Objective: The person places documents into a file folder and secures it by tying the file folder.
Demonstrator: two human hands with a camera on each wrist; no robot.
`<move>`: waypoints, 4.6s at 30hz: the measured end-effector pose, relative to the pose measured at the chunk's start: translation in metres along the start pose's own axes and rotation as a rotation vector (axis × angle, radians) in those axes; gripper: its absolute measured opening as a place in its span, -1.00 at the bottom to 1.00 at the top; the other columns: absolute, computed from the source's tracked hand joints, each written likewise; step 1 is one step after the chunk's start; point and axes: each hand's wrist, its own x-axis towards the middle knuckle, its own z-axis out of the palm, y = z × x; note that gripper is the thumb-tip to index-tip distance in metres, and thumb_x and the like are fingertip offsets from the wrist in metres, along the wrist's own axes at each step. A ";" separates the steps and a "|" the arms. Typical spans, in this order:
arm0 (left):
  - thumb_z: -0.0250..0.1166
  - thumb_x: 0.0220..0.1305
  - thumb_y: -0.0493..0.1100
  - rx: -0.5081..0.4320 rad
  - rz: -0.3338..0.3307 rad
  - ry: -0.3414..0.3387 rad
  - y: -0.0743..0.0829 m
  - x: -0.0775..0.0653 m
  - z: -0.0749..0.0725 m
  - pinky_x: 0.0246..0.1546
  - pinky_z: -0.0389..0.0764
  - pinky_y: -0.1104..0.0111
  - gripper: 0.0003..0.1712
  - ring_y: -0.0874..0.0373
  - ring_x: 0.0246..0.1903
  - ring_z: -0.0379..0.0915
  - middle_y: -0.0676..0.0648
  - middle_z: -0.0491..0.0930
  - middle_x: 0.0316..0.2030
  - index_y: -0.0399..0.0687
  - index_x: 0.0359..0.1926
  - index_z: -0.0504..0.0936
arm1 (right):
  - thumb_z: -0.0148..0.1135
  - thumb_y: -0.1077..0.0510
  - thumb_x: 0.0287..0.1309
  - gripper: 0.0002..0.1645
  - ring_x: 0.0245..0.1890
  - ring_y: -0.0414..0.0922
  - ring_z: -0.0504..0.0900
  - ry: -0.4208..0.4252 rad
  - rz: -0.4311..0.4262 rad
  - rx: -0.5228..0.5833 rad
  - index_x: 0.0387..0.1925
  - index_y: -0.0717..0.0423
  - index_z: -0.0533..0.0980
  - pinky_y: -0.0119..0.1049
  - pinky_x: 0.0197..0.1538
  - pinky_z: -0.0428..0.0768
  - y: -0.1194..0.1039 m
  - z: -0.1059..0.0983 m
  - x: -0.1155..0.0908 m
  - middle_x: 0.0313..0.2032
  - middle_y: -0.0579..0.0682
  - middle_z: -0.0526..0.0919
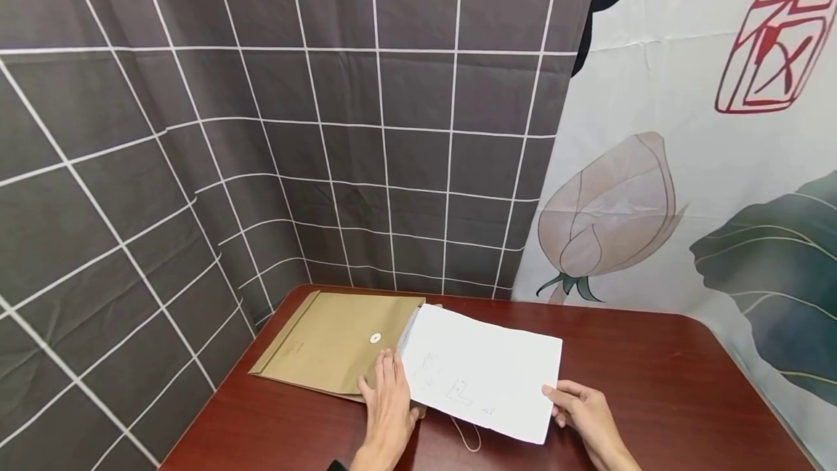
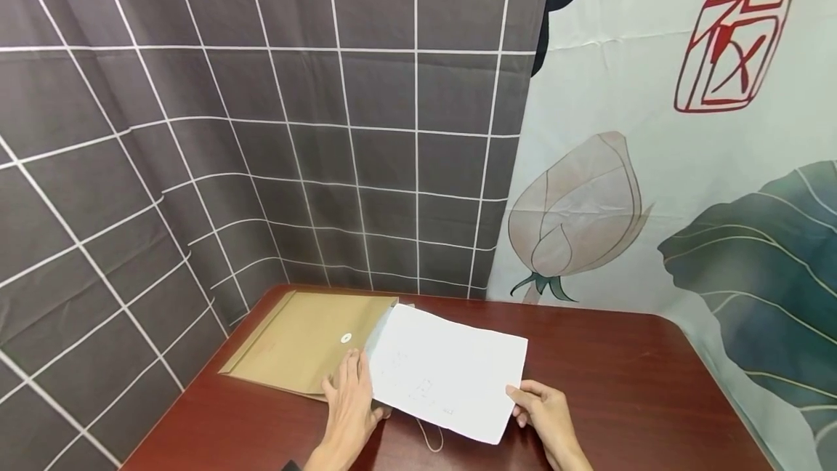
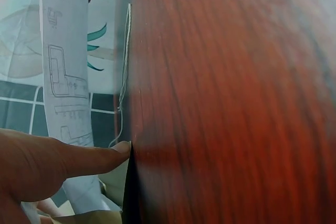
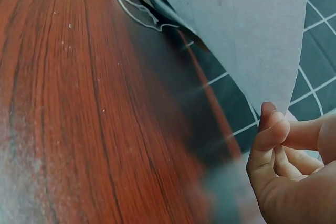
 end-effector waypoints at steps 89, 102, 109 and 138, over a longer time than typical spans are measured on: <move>0.68 -0.53 -0.04 -0.010 0.039 -0.032 0.002 -0.003 -0.006 0.03 0.15 -0.32 0.22 -0.16 0.26 0.13 -0.31 0.31 0.20 -0.41 0.25 0.34 | 0.34 0.29 0.05 -0.89 -0.79 -0.24 0.31 -0.125 -0.193 -0.111 -0.40 0.32 0.60 -0.46 -0.68 0.31 -0.034 0.137 0.053 -0.76 -0.03 0.45; 0.67 -0.52 0.00 -0.016 0.056 -0.026 0.004 -0.004 -0.007 0.03 0.14 -0.29 0.22 -0.15 0.26 0.13 -0.31 0.31 0.20 -0.41 0.25 0.34 | 0.32 0.31 0.05 -0.88 -0.84 -0.27 0.32 -0.145 -0.183 -0.090 -0.38 0.34 0.59 -0.45 -0.72 0.32 -0.035 0.150 0.055 -0.78 -0.02 0.45; 0.67 -0.50 0.02 -0.020 0.057 -0.033 0.006 -0.005 -0.008 0.04 0.12 -0.28 0.21 -0.14 0.27 0.12 -0.31 0.31 0.20 -0.40 0.24 0.35 | 0.32 0.32 0.07 -0.87 -0.86 -0.29 0.36 -0.168 -0.186 -0.094 -0.36 0.36 0.59 -0.46 -0.73 0.36 -0.033 0.157 0.057 -0.80 -0.03 0.47; 0.58 -0.43 0.20 -0.007 0.112 -0.009 0.018 -0.008 -0.018 0.02 0.16 -0.24 0.24 -0.13 0.24 0.15 -0.30 0.31 0.20 -0.41 0.25 0.32 | 0.24 0.41 0.11 -0.87 -0.83 -0.27 0.47 -0.265 -0.160 -0.019 -0.35 0.52 0.54 -0.42 -0.70 0.49 -0.032 0.180 0.064 -0.78 0.02 0.53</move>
